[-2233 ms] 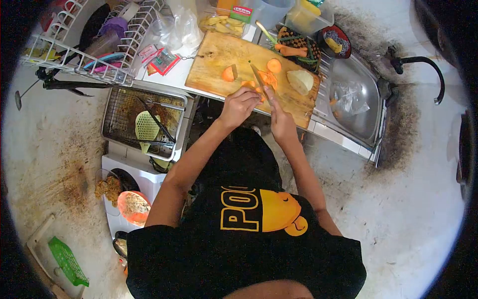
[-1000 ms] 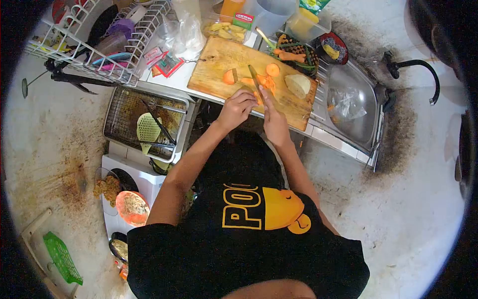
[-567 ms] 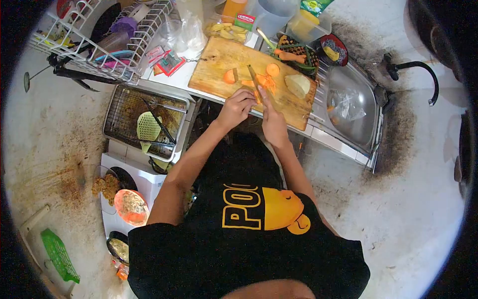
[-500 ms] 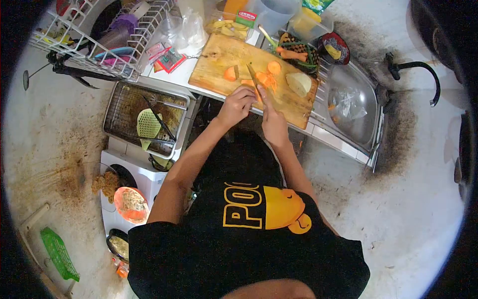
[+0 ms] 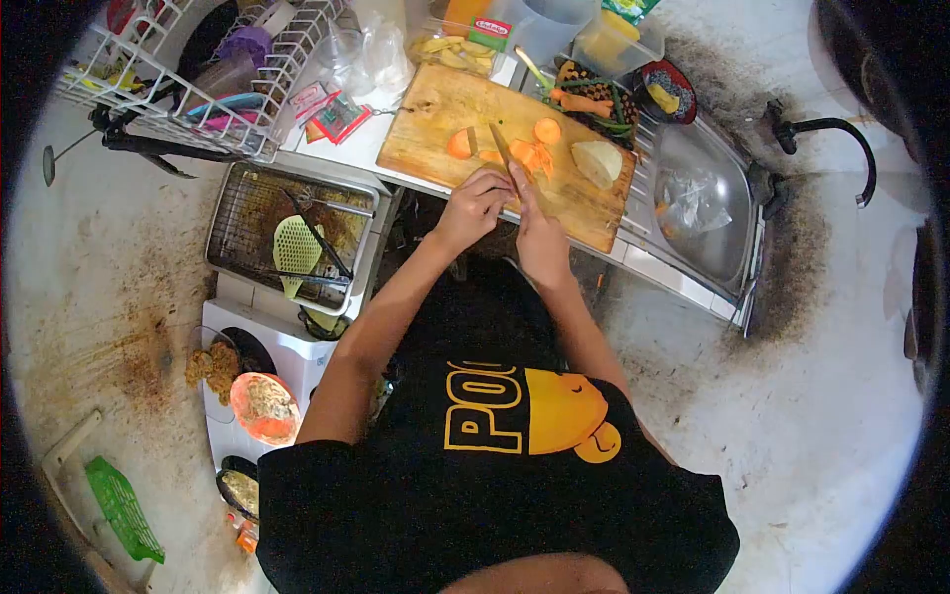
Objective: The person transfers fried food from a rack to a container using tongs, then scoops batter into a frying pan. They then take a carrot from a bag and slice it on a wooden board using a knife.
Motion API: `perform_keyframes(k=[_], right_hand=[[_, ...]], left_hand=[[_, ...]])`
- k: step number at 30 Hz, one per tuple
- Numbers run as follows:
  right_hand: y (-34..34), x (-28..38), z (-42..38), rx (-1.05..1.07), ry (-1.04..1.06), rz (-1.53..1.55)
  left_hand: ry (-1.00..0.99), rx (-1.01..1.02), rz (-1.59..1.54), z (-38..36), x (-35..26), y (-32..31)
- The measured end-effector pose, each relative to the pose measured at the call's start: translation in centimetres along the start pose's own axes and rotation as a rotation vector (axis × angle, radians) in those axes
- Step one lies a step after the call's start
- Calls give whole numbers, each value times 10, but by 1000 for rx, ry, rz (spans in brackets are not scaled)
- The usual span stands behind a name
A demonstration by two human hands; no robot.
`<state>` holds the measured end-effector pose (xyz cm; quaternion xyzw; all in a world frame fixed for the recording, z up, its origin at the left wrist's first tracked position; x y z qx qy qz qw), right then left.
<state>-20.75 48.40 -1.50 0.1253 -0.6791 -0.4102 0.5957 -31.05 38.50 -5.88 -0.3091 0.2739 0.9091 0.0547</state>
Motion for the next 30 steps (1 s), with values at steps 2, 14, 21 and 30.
perform_keyframes(k=[2,14,21,30], right_hand=[[-8,2,3,-43,1,-138],[12,4,10,-8,32,178],[3,13,5,125,-181,28],[10,2,19,-1,95,325]], left_hand=[[-6,-7,13,3,4,0],[-10,-14,8,1,2,2],[-2,-9,35,-2,6,0],[34,-6,-2,4,-1,4]])
Point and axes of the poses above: each hand's wrist, its own z-axis towards the middle knuckle, its own y-axis out of the back of the hand, x = y × z, the point moved 1 cm from there along z, towards the middle knuckle, and after that the axes turned 9 degrees about z, right-handed, at the moved point
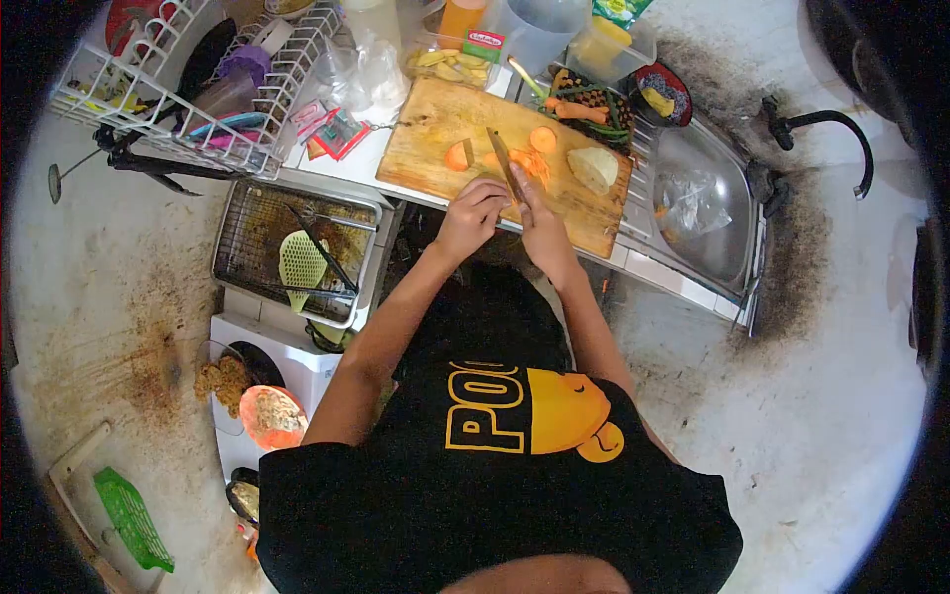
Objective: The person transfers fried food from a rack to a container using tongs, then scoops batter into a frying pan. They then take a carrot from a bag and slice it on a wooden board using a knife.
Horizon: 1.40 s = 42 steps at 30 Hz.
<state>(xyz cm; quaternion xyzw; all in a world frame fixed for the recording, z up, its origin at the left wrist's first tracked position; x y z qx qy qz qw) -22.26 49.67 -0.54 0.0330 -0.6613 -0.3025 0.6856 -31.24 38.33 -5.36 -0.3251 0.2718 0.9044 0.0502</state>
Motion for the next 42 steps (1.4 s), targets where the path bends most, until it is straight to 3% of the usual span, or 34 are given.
perform_keyframes(k=[3,5,9,11,15,17,20,24,26,32,35,39,41,42], right_hand=[[3,7,-5,38,-108,-36],[-5,-7,-9,32,-66,-193],[-6,6,-8,-8,13,-209],[-7,14,-5,125,-366,-233],[-17,-8,-5,-12,-139,-339],[-8,-18,-2,-4,43,-63],[2,-3,2,81,-88,-88],[-4,-2,-5,72,-82,-129],[-8,-11,-8,-55,173,-148],[-6,2,-14,50,-102,-212],[-8,-2,-15,-7,39,-278],[-13,-5,-11,-31,55,-246],[-16,-5,-9,47,-177,-239],[-16,-7,-9,39,-179,-238]], left_hand=[[-12,-11,14,-2,3,-2],[-23,-6,21,0,2,0],[-5,-5,38,-2,2,-2],[15,-8,35,-4,3,-5],[-1,6,71,0,-1,-1],[-21,-12,83,1,-3,1],[-34,-23,79,1,-2,2],[-28,-3,59,-1,-1,3],[-19,-4,54,0,0,3],[14,-13,54,-1,0,1],[52,-8,49,-3,0,0],[66,-23,66,-3,1,-2],[64,-20,60,-4,2,-2],[59,-27,62,-4,2,-3]])
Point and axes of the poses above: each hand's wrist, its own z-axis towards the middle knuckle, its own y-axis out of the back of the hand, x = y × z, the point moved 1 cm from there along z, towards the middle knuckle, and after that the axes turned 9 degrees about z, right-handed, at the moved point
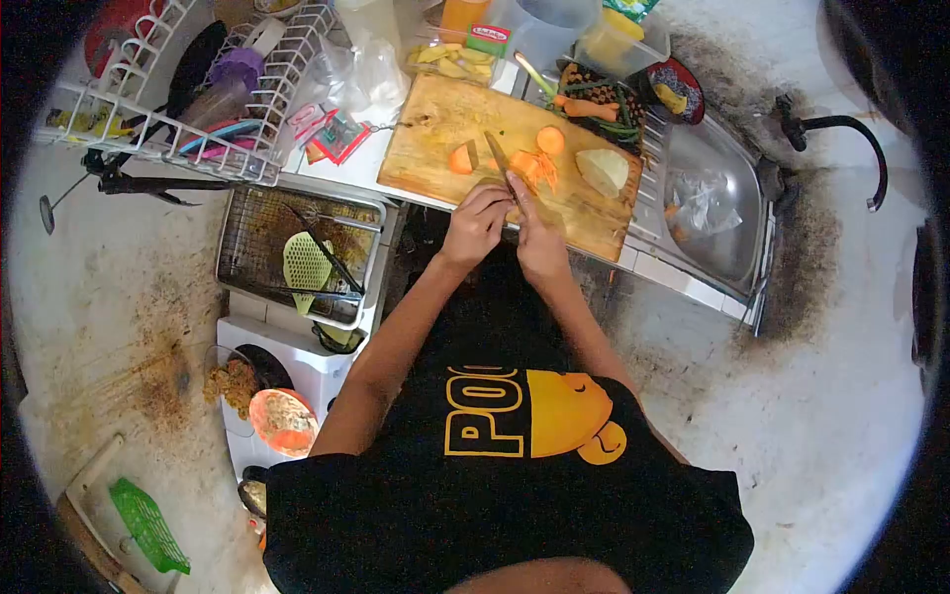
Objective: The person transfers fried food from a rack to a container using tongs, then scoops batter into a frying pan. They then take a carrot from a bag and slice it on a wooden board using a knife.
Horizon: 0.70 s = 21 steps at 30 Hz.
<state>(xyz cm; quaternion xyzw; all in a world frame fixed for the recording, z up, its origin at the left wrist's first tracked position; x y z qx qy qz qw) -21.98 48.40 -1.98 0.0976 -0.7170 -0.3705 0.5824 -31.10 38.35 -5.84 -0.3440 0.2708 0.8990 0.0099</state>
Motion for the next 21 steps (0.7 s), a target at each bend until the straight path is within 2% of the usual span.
perform_keyframes(k=[3,5,10,13,15,16,18,21], right_hand=[[4,-5,8,-5,60,163],[18,-10,14,132,58,275],[65,6,8,31,95,300],[68,-22,2,15,22,330],[65,-33,-5,-79,190,215],[65,-35,-10,-80,189,217],[62,-40,-18,81,-165,269],[57,-46,-21,87,-174,317]], left_hand=[[16,13,8,2,-3,2],[4,4,7,4,-5,2],[20,-2,-20,7,-7,2],[60,-25,-9,11,-10,0],[116,29,37,13,-9,-1],[115,32,38,14,-10,-2],[142,16,151,18,-15,-1],[51,123,182,28,-21,3]])
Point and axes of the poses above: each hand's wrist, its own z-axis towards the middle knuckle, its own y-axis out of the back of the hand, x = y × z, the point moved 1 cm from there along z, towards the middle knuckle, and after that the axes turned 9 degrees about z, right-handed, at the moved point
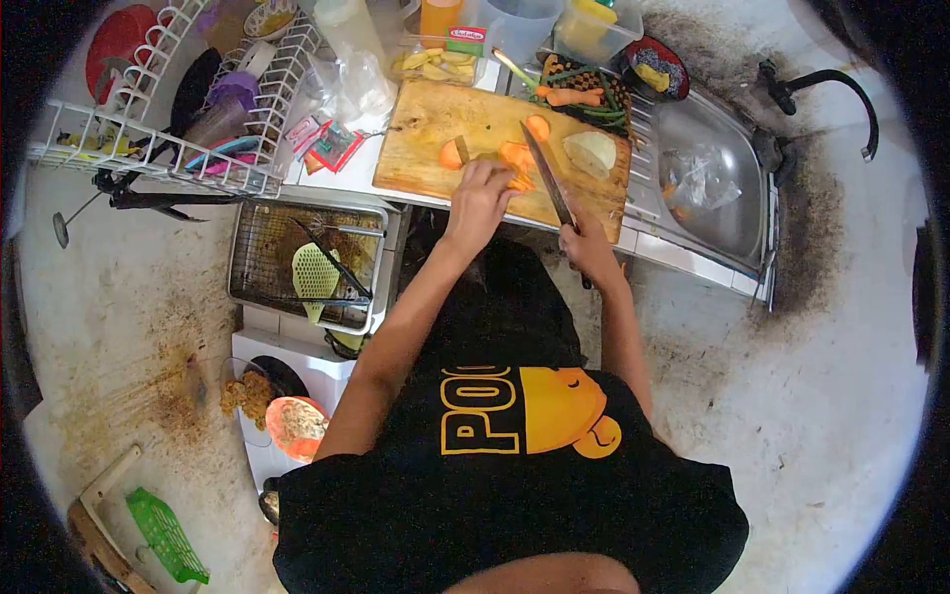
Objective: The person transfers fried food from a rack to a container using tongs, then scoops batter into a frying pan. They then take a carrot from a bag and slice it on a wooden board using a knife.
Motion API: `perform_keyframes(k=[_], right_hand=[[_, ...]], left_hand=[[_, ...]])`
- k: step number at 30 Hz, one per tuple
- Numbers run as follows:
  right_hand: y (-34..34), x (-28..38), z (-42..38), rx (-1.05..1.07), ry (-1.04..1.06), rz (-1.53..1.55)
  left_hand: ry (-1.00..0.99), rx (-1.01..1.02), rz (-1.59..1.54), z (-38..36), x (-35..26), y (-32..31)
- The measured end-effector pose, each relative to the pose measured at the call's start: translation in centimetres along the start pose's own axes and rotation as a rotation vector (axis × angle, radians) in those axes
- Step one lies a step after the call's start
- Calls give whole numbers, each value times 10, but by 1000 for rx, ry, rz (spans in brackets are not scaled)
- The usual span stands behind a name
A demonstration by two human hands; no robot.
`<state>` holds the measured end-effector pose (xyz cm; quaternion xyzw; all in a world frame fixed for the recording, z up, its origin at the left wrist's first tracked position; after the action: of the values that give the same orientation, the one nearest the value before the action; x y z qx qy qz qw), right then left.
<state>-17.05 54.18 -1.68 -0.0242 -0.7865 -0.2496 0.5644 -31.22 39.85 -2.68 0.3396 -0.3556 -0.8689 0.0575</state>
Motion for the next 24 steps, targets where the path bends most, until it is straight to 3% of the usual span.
perform_keyframes(k=[1,3,10,15,19,21,24], right_hand=[[1,7,-3,-5,1,3],[2,21,-11,28,-253,347],[-3,13,-6,63,-319,606],[5,29,-17,250,-332,875],[12,42,-24,292,-345,901],[13,46,-24,281,-415,942],[12,50,-21,341,-437,946]], left_hand=[[-5,2,0,1,3,-2],[-74,76,59,3,9,-7],[-28,-146,-52,9,3,2],[458,51,-462,18,3,17],[446,85,-652,26,1,25],[523,212,-1022,30,-5,27],[605,189,-1129,32,-6,19]])
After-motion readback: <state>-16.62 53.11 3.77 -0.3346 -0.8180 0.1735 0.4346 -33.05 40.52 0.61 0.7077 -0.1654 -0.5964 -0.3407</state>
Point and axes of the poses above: each hand's wrist, its own z-axis towards the middle knuckle, its own y-axis out of the back of the hand, x = y × z, the point moved 1 cm from there along z, towards the middle knuckle, and after that the axes turned 9 degrees about z, right-handed, at the moved point
